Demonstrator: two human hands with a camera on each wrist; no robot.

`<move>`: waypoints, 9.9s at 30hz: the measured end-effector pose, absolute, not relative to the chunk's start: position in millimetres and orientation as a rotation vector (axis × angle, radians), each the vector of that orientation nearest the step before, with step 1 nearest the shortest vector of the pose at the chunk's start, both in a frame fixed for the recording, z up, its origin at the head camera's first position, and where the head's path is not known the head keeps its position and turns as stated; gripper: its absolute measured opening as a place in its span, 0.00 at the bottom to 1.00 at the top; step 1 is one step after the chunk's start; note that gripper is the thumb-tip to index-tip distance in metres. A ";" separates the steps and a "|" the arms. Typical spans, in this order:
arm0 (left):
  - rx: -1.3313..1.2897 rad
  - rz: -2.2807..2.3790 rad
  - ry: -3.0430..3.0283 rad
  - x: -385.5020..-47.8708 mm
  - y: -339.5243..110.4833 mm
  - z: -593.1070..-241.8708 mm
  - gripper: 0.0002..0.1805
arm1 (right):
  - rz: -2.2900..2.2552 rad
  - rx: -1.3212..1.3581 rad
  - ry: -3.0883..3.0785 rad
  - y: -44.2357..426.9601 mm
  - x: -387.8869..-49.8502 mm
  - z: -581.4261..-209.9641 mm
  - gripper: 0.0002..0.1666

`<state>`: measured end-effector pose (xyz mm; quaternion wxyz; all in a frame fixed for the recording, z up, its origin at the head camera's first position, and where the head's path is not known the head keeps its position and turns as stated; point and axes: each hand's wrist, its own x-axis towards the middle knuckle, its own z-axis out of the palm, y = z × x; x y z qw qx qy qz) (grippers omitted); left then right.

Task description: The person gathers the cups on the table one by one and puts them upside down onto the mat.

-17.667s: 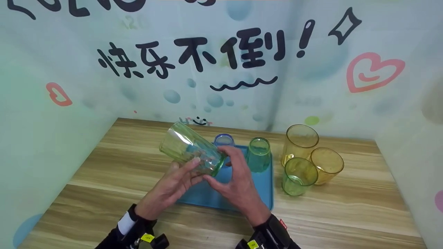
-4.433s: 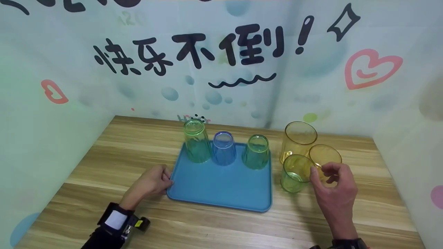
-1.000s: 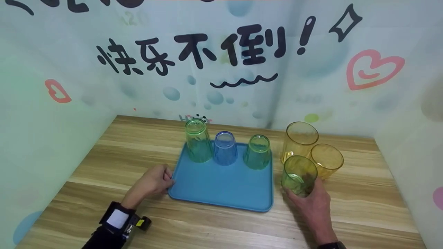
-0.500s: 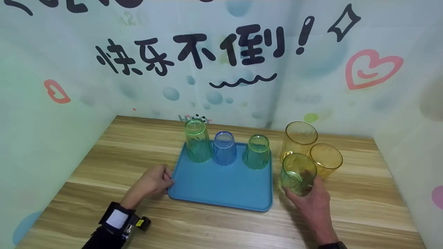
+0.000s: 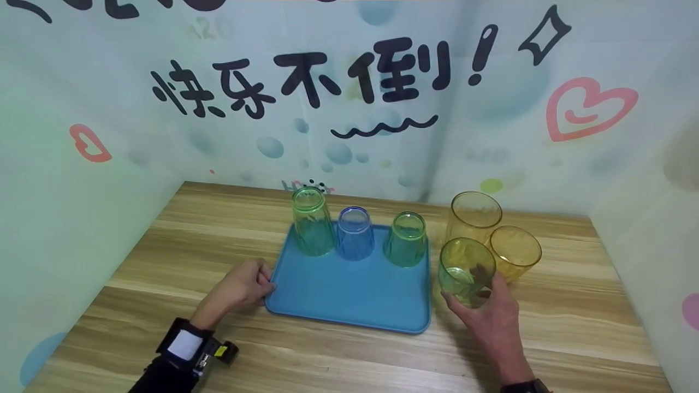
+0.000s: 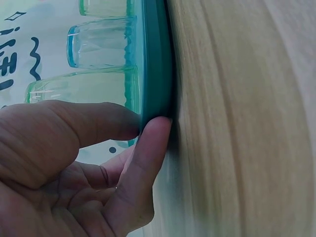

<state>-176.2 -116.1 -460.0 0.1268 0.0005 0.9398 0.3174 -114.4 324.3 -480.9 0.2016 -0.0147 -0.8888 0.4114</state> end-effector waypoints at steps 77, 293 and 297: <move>0.090 1.014 2.751 -175.2 -120.3 -463.9 0.07 | 1.292 0.275 -2.355 300.9 -127.6 -451.4 0.41; 0.105 1.071 2.764 -171.9 -122.0 -467.8 0.06 | 1.513 0.418 -2.288 275.4 -139.0 -474.7 0.39; 0.087 1.071 2.749 -172.2 -122.0 -467.7 0.06 | 1.535 0.436 -2.233 278.9 -139.7 -473.2 0.35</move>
